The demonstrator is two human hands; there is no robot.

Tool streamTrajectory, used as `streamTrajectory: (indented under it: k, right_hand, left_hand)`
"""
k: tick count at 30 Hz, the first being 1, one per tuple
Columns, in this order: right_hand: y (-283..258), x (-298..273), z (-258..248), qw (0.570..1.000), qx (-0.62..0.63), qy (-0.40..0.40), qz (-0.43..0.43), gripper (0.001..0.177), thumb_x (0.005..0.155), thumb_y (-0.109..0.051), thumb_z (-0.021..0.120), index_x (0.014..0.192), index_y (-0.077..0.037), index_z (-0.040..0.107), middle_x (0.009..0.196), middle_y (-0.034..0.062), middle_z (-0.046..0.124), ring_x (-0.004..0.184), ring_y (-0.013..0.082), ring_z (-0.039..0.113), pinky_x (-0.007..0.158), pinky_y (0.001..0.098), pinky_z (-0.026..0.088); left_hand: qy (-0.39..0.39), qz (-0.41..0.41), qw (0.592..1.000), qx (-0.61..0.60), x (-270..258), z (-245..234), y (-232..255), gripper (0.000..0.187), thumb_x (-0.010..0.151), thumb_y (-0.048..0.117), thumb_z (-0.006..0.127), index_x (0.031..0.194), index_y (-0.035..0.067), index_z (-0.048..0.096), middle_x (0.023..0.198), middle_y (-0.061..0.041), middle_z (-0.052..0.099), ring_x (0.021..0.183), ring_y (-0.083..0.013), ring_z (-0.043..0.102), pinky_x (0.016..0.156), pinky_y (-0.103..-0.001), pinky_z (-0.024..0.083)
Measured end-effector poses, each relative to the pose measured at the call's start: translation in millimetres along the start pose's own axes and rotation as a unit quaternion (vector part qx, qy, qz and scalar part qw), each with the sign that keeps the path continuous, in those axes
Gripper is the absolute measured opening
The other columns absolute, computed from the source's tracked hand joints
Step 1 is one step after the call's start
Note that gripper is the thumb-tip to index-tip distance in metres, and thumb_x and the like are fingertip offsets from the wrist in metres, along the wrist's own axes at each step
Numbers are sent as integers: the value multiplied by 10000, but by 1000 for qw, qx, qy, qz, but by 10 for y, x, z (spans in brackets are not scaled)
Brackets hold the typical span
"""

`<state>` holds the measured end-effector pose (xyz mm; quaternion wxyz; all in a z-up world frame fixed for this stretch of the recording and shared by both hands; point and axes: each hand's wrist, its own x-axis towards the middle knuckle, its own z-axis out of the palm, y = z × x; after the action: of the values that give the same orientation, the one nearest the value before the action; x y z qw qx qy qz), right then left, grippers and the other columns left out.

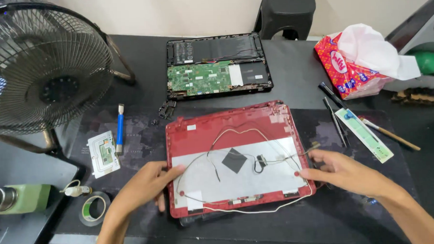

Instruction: The person removes screws from the bottom of a laptop using a screwdriver, then detaches the battery. They flip the laptop over and remove the motherboard. The person applies a liquid to the motherboard and uses a hot air gun to heat a specific area while holding tweezers.

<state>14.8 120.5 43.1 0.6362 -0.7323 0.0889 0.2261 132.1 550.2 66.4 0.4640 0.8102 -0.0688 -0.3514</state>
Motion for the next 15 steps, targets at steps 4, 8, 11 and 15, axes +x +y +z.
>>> streamTrajectory:
  k: [4,8,11,15]
  right_hand:
    - [-157,-71,166,981,-186,-9,61,491,850,-437,714,1176,-71,694,781,106,721,656,151,664,582,307,526]
    - [-334,-58,254,958,-272,-19,85,491,835,-528,722,995,-64,707,608,89,667,495,195,674,488,356,512]
    - [-412,-8,280,926,-369,-31,75,546,864,-578,699,857,-35,649,620,87,660,492,182,682,503,351,514]
    - [-567,14,277,900,-422,-46,99,560,862,-618,679,811,-61,655,594,78,660,502,186,670,527,348,497]
  left_hand:
    - [36,-38,998,27,-114,79,-128,494,925,446,618,903,-34,735,516,-102,658,339,-185,601,349,-310,410]
    - [101,-66,987,110,-151,101,-59,572,942,516,587,822,-31,706,524,-141,614,385,-240,597,426,-368,455]
    - [145,-54,963,220,-125,101,-118,645,937,583,552,767,-22,700,583,-175,641,537,-329,664,570,-436,505]
    - [165,-36,947,274,-142,118,-98,662,930,621,535,781,1,711,682,-194,689,710,-393,690,694,-485,521]
